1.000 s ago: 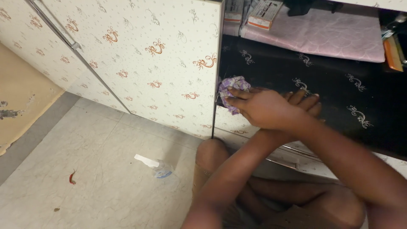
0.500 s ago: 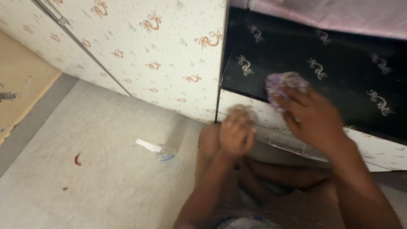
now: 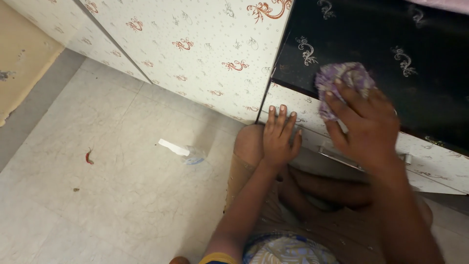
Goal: The person sits on the floor and wipes the exterior surfaces of a white and black cabinet using a purple cloth. They clean the top, sides, and front panels, including the drawer handles.
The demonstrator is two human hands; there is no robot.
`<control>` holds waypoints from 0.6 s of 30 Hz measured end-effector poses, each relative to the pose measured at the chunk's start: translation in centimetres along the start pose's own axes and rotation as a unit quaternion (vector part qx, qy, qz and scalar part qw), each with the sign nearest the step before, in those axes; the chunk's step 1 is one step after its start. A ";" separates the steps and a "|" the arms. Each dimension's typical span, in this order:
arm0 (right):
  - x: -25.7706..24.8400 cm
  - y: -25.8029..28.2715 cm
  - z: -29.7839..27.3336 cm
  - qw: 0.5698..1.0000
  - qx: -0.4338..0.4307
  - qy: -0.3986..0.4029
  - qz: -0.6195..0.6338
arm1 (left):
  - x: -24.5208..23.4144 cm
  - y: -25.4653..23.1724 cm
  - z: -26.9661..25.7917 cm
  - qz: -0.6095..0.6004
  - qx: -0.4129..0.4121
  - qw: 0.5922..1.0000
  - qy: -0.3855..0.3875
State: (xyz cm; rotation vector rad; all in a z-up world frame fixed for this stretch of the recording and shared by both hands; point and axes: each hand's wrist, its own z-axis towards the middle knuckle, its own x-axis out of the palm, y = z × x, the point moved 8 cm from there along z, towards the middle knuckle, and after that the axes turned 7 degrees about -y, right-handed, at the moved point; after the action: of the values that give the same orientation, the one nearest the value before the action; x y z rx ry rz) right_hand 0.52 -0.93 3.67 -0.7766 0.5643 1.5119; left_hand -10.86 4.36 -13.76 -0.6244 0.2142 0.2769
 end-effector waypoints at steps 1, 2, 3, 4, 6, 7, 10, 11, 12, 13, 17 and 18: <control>0.3 0.4 0.7 1.000 0.001 0.002 0.008 | 0.1 0.0 0.0 -0.004 0.000 1.000 0.005; 0.8 0.9 1.4 1.000 0.001 0.004 0.010 | 0.2 0.0 0.1 -0.008 0.000 1.000 0.011; 1.4 1.5 2.0 1.000 0.002 0.006 0.010 | 0.2 -0.1 0.1 -0.004 -0.002 1.000 0.011; 2.1 2.1 2.7 1.000 0.004 0.009 0.011 | 0.2 -0.1 0.1 -0.001 -0.004 1.000 0.012; 3.5 3.5 4.0 1.000 -0.017 0.003 -0.010 | 0.6 0.0 0.1 -0.001 -0.008 1.000 0.018; 4.0 4.2 4.4 0.999 -0.024 0.002 -0.021 | 0.8 0.0 0.0 -0.006 -0.010 1.000 0.026; 4.3 4.6 4.6 1.000 -0.002 -0.020 -0.012 | 1.7 0.1 -0.3 -0.006 0.005 0.999 0.046; 4.2 4.4 4.4 1.000 0.001 -0.021 -0.010 | 2.1 0.1 -0.4 -0.004 0.014 0.999 0.050; 3.9 4.2 4.1 1.000 0.004 -0.021 -0.008 | 2.5 0.4 -0.5 -0.003 0.008 0.998 0.066; 3.7 4.0 3.6 1.000 0.005 -0.021 -0.003 | 2.9 0.7 -0.8 0.000 0.001 0.997 0.081; 2.4 2.1 0.8 1.000 0.025 0.004 0.016 | 2.7 1.2 -1.6 0.006 -0.001 0.998 0.059; 2.0 1.4 -0.1 0.999 0.032 0.014 0.013 | 2.7 1.2 -1.7 0.009 -0.006 0.998 0.062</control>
State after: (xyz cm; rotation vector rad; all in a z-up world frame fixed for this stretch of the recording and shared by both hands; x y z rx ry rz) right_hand -0.82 0.13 1.94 -0.7444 0.6426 1.5016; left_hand -8.91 4.77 -16.55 -0.6518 0.3367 0.2565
